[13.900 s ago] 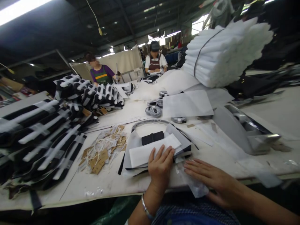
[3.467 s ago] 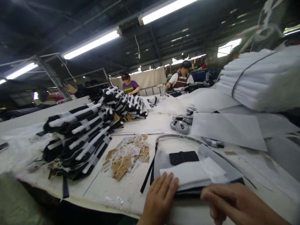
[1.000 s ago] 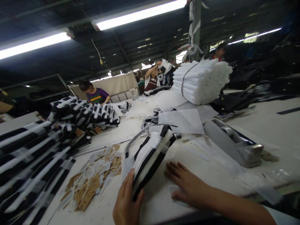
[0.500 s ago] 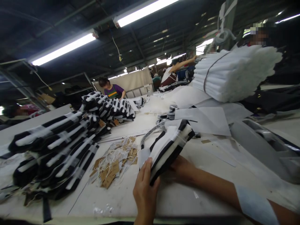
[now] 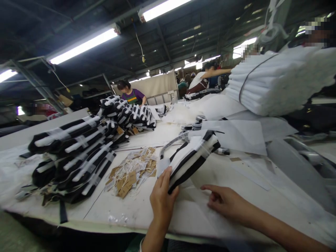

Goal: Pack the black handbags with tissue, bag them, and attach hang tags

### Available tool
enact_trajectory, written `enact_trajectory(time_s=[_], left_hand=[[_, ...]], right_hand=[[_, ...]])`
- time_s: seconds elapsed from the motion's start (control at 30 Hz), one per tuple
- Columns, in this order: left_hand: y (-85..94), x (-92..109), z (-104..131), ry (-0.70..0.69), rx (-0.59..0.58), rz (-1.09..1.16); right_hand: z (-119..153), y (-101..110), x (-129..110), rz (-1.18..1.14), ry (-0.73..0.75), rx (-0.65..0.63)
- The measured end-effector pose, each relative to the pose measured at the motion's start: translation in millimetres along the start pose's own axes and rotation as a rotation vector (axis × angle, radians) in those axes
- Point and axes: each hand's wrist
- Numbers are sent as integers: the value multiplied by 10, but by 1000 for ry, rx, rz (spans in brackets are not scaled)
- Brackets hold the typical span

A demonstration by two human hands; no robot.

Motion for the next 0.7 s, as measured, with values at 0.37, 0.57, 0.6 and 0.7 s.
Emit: enact_trajectory(time_s=[0.37,0.57,0.6,0.7], left_hand=[[-66,24,26,-89,37,-27],[25,121,84,-287,206,-80],[54,147,97,-325,239,-84],[123,211,158,-421,303,-113]], right_hand=[[-38,-341,52,408,441,51],[-193,-459,164,421,587,42],[-189,-451,160,414,592,63],[-126,-427,106,453,566,93]])
Point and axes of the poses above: each hand's wrist, its own z-axis away from the middle knuckle, its own y-axis out of the back of the hand, x = y × z, and after that the axes turned 7 degrees about -z, right-handed
